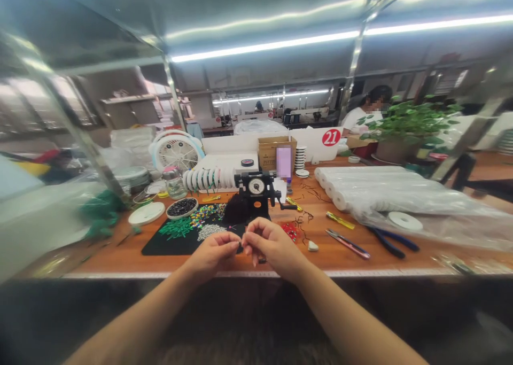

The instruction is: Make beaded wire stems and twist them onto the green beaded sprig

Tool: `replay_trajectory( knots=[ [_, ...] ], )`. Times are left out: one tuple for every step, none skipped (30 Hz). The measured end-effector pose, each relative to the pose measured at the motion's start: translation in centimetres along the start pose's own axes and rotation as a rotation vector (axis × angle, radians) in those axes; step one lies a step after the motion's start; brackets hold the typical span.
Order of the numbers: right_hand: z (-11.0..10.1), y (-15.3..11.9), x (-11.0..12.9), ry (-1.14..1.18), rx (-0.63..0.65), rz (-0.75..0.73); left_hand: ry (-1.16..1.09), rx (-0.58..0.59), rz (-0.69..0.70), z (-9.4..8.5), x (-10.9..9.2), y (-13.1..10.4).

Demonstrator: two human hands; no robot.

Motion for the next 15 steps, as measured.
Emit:
replay_trajectory(
  knots=[
    [-0.2,-0.1,0.5,-0.103,0.026,-0.017,0.035,0.018,-0.010,-0.2,-0.2,0.0],
    [-0.3,-0.2,1.0,-0.254,0.039,-0.041,0.069,0.036,-0.017,-0.3,-0.5,0.0],
    [-0.4,-0.3,1.6,-0.430,0.047,-0.073,0.103,0.054,-0.022,-0.3,-0.7,0.1],
    [-0.3,-0.4,2.1,-0.601,0.055,-0.114,0.137,0.073,-0.025,-0.4,-1.0,0.1],
    [-0.2,-0.5,2.5,-0.745,0.063,-0.158,0.171,0.094,-0.027,-0.4,-1.3,0.1],
    [-0.1,-0.5,2.7,-0.847,0.075,-0.196,0.203,0.114,-0.029,-0.3,-1.6,0.2],
    [0.1,-0.5,2.8,-0.908,0.088,-0.222,0.233,0.133,-0.032,-0.3,-1.9,0.2],
    [0.2,-0.5,2.8,-0.941,0.099,-0.234,0.259,0.152,-0.038,-0.2,-2.2,0.2],
    [0.2,-0.5,2.7,-0.951,0.099,-0.230,0.281,0.170,-0.044,-0.1,-2.4,0.2],
    [0.2,-0.4,2.5,-0.941,0.086,-0.209,0.298,0.185,-0.051,0.0,-2.5,0.2],
    [0.1,-0.3,2.3,-0.914,0.063,-0.175,0.308,0.197,-0.057,0.1,-2.5,0.2],
    [0.0,-0.2,2.0,-0.874,0.038,-0.132,0.313,0.206,-0.063,0.2,-2.5,0.3],
    [-0.1,-0.1,1.7,-0.827,0.010,-0.083,0.312,0.211,-0.068,0.2,-2.4,0.3],
    [-0.1,0.0,1.4,-0.778,-0.018,-0.036,0.308,0.212,-0.072,0.3,-2.2,0.3],
    [-0.2,0.1,1.2,-0.732,-0.042,0.012,0.301,0.211,-0.075,0.3,-2.0,0.3]
  ],
)
Point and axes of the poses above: each hand's wrist, its own y-axis towards the middle knuckle, its own z-axis out of the palm, x = y × z, the point moved 3 cm from there along y, towards the middle knuckle, and after that the axes turned 11 degrees about x, right-handed, at the moved point
